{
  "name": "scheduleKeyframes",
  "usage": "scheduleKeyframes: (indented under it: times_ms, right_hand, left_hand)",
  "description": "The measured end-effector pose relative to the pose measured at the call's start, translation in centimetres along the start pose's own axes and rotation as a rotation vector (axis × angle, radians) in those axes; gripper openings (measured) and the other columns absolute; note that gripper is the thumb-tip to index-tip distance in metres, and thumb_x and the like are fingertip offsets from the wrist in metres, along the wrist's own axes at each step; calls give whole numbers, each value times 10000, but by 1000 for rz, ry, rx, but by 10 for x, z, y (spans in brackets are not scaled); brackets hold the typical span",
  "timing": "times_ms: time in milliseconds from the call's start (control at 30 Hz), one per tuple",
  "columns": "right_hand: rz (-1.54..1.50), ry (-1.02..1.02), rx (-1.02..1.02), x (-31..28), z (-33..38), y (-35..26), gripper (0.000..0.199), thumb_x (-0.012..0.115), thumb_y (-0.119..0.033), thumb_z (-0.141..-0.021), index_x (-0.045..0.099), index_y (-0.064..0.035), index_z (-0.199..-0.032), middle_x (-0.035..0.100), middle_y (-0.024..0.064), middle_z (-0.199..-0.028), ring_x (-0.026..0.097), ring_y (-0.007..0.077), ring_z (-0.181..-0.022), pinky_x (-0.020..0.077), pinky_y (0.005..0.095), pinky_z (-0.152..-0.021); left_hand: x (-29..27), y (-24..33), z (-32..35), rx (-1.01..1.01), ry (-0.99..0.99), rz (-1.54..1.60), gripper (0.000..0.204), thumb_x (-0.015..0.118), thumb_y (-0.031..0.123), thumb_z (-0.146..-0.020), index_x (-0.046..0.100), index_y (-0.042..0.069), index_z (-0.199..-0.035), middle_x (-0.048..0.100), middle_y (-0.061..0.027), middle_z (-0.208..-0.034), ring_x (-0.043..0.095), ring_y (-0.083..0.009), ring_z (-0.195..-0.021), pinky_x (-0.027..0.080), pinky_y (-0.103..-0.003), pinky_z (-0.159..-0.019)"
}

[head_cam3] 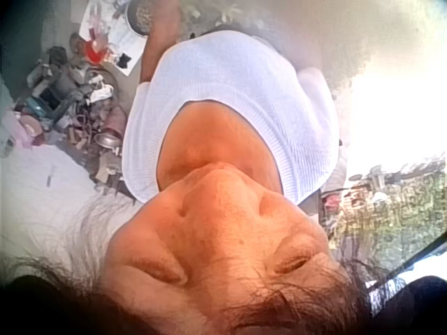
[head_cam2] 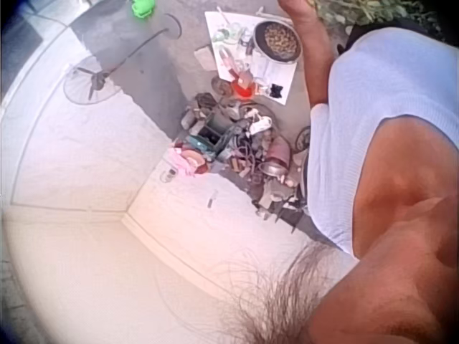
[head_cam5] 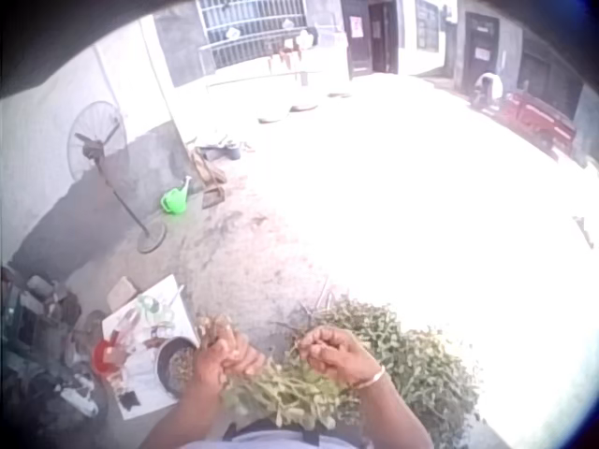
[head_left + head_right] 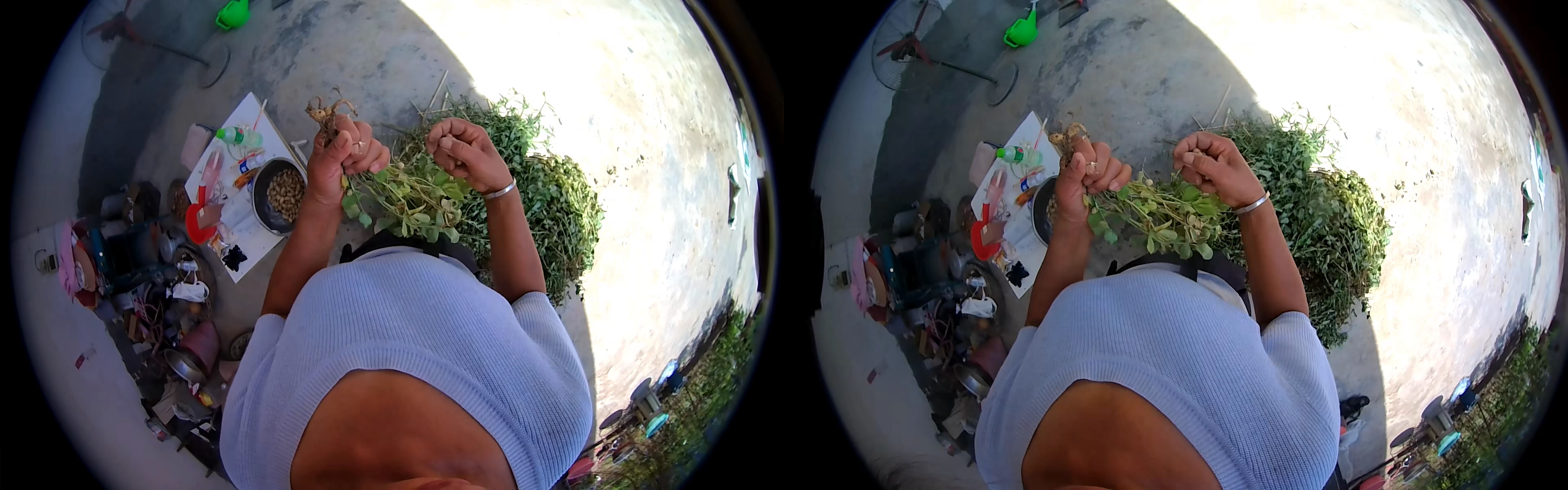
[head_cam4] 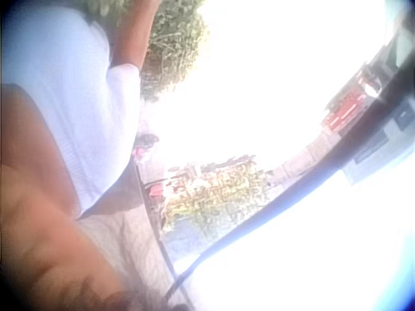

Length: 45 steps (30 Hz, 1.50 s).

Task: The person stands outdoors and repeatedly picks up peanut vines from a pile on the ground. They manually shell the peanuts by hand, dropping the kernels into a metal bowl on a nearby table and discarding the empty pods back onto the pile.

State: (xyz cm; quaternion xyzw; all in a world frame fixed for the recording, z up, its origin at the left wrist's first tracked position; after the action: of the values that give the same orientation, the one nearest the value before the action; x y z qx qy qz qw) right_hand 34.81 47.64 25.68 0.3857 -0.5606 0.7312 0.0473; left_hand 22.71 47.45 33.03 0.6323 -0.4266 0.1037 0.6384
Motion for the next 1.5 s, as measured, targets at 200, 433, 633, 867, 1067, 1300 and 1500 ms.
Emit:
scheduleKeyframes:
  times_ms: [200,433,633,867,1067,1300,1500]
  right_hand:
    - [238,-66,202,14,3,45,237,604,-241,-851,625,-13,-788,544,-32,-631,383,16,-490,282,181,-430]
    - [485,203,-171,0,3,-4,120,647,-127,-796,607,-22,-754,550,7,-625,458,80,-528,362,237,-475]
    - [1099,325,-540,38,17,-58,163,632,-86,-768,523,-6,-678,472,86,-591,477,217,-528,380,301,-499]
    - [816,-49,-285,28,26,-45,285,569,-158,-853,456,3,-646,401,59,-558,379,158,-494,333,290,-476]
    - [289,-58,-336,-3,56,-50,376,498,-250,-900,446,-19,-608,427,21,-571,354,96,-493,292,254,-451]
    - [-115,220,-561,-62,95,-99,160,462,-173,-889,500,-18,-894,503,81,-792,317,39,-447,250,168,-376]
    - [-135,171,-232,-11,37,-39,103,594,-48,-802,583,1,-892,558,39,-738,374,40,-469,277,164,-401]
  left_hand:
    - [8,-5,-1,-3,-33,-60,236,578,270,-858,483,100,-726,349,37,-552,277,-58,-414,321,-280,-489]
    - [-10,-8,0,-61,129,-226,198,571,236,-868,506,79,-765,404,16,-614,315,-63,-434,346,-282,-486]
    - [-20,-5,-7,-110,265,-351,216,567,228,-872,488,64,-757,457,-17,-645,333,-66,-438,352,-270,-454]
    - [-42,12,-8,22,254,-381,225,490,259,-913,480,70,-791,421,-24,-662,281,-56,-410,323,-264,-428]
    - [-50,7,-19,33,258,-208,253,484,272,-916,454,76,-759,402,-8,-632,276,-70,-419,319,-272,-419]
    - [-96,29,-19,126,308,-86,272,458,330,-920,486,96,-786,449,-14,-698,364,-90,-491,415,-310,-554]
    - [-57,-1,-35,95,153,23,234,476,299,-911,516,99,-794,520,-42,-837,531,-170,-796,476,-416,-810]
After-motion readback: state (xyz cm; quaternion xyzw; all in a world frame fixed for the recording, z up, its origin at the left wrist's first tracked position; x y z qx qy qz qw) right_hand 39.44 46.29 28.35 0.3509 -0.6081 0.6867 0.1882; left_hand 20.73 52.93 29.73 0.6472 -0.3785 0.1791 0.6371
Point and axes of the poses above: each hand's wrist, its own z-axis away from the middle knuckle, its own x-axis out of the palm, y = z × x, the point moved 10 cm from there along -z, towards the middle knuckle
